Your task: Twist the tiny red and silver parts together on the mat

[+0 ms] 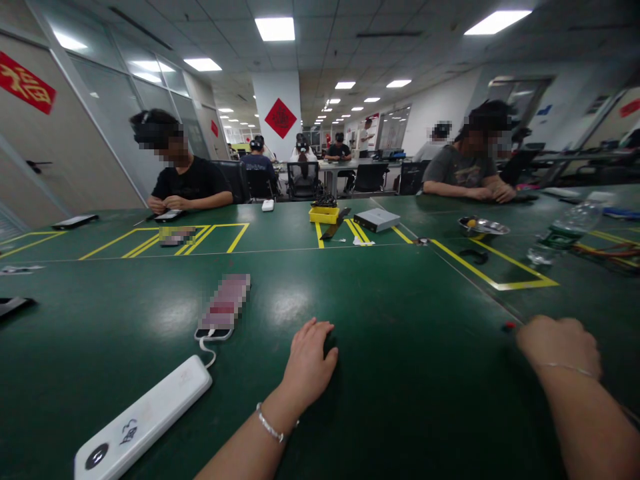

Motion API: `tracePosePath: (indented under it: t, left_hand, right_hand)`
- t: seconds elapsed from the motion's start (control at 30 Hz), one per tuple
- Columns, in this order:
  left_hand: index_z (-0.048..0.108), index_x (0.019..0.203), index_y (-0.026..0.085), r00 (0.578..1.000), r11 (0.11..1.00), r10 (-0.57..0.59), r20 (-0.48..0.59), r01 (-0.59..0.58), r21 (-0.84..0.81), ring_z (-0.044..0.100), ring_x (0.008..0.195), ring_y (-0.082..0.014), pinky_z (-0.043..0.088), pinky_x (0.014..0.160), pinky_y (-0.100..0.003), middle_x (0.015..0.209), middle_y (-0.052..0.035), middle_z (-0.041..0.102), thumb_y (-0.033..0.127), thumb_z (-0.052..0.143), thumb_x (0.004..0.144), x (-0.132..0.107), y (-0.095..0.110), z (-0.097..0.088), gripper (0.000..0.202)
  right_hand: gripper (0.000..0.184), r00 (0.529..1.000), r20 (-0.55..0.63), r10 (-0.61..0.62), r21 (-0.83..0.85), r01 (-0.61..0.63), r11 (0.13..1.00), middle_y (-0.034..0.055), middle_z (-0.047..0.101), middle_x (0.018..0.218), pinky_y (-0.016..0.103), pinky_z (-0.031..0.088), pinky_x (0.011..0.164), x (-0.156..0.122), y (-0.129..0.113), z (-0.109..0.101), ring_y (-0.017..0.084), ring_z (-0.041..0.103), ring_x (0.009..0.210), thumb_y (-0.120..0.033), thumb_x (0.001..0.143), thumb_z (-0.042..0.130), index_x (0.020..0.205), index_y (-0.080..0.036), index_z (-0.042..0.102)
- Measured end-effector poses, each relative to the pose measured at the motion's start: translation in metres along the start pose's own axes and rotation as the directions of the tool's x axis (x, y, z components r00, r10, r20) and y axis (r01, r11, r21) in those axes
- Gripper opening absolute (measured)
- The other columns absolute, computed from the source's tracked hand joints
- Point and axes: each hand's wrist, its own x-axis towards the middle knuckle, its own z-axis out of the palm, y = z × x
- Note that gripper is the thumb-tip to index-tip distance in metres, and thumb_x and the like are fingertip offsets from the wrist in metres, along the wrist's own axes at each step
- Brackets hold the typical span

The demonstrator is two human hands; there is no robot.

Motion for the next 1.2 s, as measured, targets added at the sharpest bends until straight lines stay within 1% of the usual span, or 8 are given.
tracePosePath:
  t: [0.1,0.2,0.33,0.57,0.7,0.83,0.97,1.2]
  left_hand:
    - [0.052,0.110,0.018,1.000,0.999,0.027,-0.015,-0.027,-0.030,0.041,0.114,-0.0233,0.030,0.098,-0.040,0.115,-0.0070,0.054,0.022,0.051,0.074,-0.001,0.003,0.000,0.036]
    - [0.051,0.109,0.019,1.000,0.993,0.022,0.016,-0.020,-0.114,0.051,0.099,-0.0222,0.038,0.088,-0.038,0.103,-0.0072,0.059,0.028,0.055,0.073,-0.003,0.008,0.002,0.038]
    - [0.047,0.110,0.021,0.998,0.966,-0.017,0.066,0.033,-0.256,0.056,0.086,-0.0205,0.043,0.076,-0.034,0.093,-0.0049,0.062,0.028,0.058,0.070,-0.006,0.011,0.006,0.042]
    - [0.052,0.096,0.021,0.994,0.876,-0.105,0.034,0.108,-0.470,0.058,0.076,-0.0156,0.042,0.069,-0.028,0.083,-0.0022,0.063,0.020,0.042,0.079,0.000,0.004,0.004,0.020]
    - [0.049,0.103,0.018,0.980,0.763,-0.187,0.070,0.190,-0.618,0.056,0.072,-0.0139,0.043,0.070,-0.028,0.082,-0.0035,0.063,0.023,0.041,0.080,0.005,-0.001,0.004,0.025]
    - [0.047,0.107,0.016,0.968,0.677,-0.233,0.095,0.231,-0.699,0.055,0.069,-0.0124,0.042,0.067,-0.027,0.087,-0.0053,0.063,0.022,0.041,0.079,0.006,-0.002,0.002,0.029]
    - [0.045,0.112,0.017,0.967,0.638,-0.233,0.104,0.232,-0.734,0.055,0.072,-0.0126,0.041,0.064,-0.025,0.091,-0.0059,0.062,0.023,0.041,0.079,0.006,-0.003,0.001,0.034]
    - [0.044,0.117,0.016,0.965,0.615,-0.235,0.114,0.238,-0.752,0.051,0.065,-0.0111,0.038,0.059,-0.023,0.077,-0.0015,0.058,0.023,0.041,0.077,0.006,-0.005,0.001,0.041]
  right_hand:
    - [0.036,0.986,0.115,-0.117,-0.045,0.123,0.991,0.0245,0.051,0.097,0.039,0.036,0.067,-0.024,-0.049,0.007,0.029,0.051,0.093,-0.028,0.077,0.038,0.094,-0.008,0.064]
    - [0.028,0.891,0.207,-0.404,0.285,0.340,0.896,0.0110,0.056,0.094,0.034,0.039,0.073,-0.072,-0.109,0.020,0.020,0.054,0.083,-0.031,0.076,0.043,0.088,-0.016,0.063]
    - [0.020,0.718,0.288,-0.634,0.756,0.236,0.610,0.0033,0.060,0.086,0.029,0.042,0.074,-0.149,-0.173,0.041,0.015,0.055,0.079,-0.028,0.072,0.048,0.084,-0.019,0.060]
    - [0.018,0.586,0.272,-0.764,0.832,0.256,0.493,0.0026,0.061,0.084,0.029,0.044,0.074,-0.165,-0.199,0.039,0.014,0.056,0.078,-0.029,0.076,0.046,0.085,-0.019,0.058]
    - [0.031,0.739,0.068,-0.670,0.327,0.618,0.715,0.0118,0.050,0.116,0.041,0.029,0.094,-0.084,-0.149,0.034,0.026,0.041,0.111,-0.030,0.077,0.046,0.102,-0.017,0.058]
    - [0.048,0.947,0.055,-0.318,-0.143,0.323,0.936,0.0164,0.027,0.135,0.052,0.025,0.093,-0.011,-0.073,0.040,0.038,0.019,0.123,-0.033,0.081,0.037,0.127,-0.017,0.039]
    - [0.043,0.945,0.197,-0.261,-0.198,0.299,0.933,0.0211,0.046,0.119,0.041,0.032,0.091,0.008,-0.035,0.044,0.030,0.041,0.112,-0.023,0.083,0.030,0.117,-0.007,0.050]
    - [0.035,0.957,0.169,-0.235,-0.214,0.268,0.939,0.0199,0.054,0.095,0.039,0.041,0.072,-0.008,-0.057,0.040,0.029,0.053,0.090,-0.012,0.076,0.032,0.090,-0.008,0.063]
